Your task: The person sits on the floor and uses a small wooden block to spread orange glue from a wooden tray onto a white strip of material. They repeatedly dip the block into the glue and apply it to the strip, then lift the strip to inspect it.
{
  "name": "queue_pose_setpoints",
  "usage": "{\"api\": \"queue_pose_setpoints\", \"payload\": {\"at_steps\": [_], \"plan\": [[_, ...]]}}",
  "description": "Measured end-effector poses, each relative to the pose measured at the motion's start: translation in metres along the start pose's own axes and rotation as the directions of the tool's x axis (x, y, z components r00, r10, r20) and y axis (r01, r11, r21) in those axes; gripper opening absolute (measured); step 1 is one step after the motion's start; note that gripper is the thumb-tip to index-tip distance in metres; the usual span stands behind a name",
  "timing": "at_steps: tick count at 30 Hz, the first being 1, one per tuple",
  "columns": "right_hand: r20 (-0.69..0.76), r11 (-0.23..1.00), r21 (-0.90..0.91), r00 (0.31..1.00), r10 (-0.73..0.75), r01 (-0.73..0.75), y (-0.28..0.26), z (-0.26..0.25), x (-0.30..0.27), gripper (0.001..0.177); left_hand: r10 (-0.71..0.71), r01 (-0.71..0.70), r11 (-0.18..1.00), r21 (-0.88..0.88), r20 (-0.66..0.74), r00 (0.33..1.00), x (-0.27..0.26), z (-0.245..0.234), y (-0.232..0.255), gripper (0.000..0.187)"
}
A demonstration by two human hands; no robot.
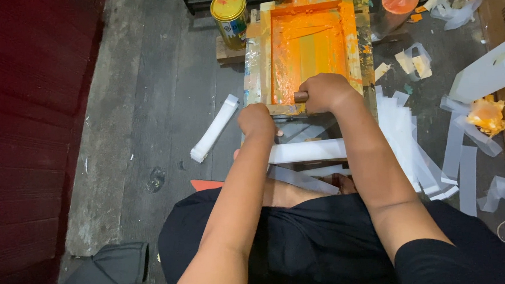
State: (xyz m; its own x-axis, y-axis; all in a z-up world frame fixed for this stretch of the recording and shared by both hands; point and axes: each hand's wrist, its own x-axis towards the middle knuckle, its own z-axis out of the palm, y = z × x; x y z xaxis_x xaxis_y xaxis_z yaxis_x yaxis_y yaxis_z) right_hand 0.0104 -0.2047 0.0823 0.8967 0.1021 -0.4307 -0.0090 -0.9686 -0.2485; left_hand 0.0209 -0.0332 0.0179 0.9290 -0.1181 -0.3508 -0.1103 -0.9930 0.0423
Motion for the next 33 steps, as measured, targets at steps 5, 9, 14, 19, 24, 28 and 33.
{"api": "queue_pose_setpoints", "payload": {"at_steps": [5,9,14,19,24,28,33], "plan": [[-0.011,1.000,-0.002,1.000,-0.010,0.010,0.001,0.001,0.000,0.045,-0.006,0.006,0.999,-0.033,0.008,1.000,0.007,0.006,-0.001,0.035],[-0.054,1.000,-0.005,0.998,-0.025,0.025,0.010,0.012,0.013,0.034,0.000,0.001,0.999,-0.040,0.017,1.000,0.008,0.007,-0.003,0.037],[-0.186,0.998,0.038,0.982,-0.042,0.050,0.011,0.011,0.022,0.020,-0.002,0.003,0.998,-0.059,0.008,1.000,-0.002,-0.002,-0.002,0.032],[-0.327,0.991,0.095,0.943,-0.056,0.091,0.012,0.009,0.020,0.037,0.011,-0.011,0.999,-0.048,-0.004,1.000,-0.010,-0.009,-0.002,0.025],[-0.550,0.992,-0.018,0.828,-0.111,0.121,0.027,0.021,0.040,0.045,0.009,-0.010,0.999,-0.044,-0.027,1.000,-0.006,-0.001,-0.002,0.019],[-0.643,0.994,-0.074,0.758,-0.114,0.086,0.049,0.045,0.074,0.058,0.026,-0.027,0.999,-0.043,-0.011,1.000,-0.011,-0.008,-0.003,0.011],[-0.734,0.985,-0.162,0.658,-0.165,0.065,0.059,0.058,0.087,0.063,0.048,-0.048,0.998,-0.051,0.010,0.999,-0.014,-0.011,-0.003,0.010]]}}
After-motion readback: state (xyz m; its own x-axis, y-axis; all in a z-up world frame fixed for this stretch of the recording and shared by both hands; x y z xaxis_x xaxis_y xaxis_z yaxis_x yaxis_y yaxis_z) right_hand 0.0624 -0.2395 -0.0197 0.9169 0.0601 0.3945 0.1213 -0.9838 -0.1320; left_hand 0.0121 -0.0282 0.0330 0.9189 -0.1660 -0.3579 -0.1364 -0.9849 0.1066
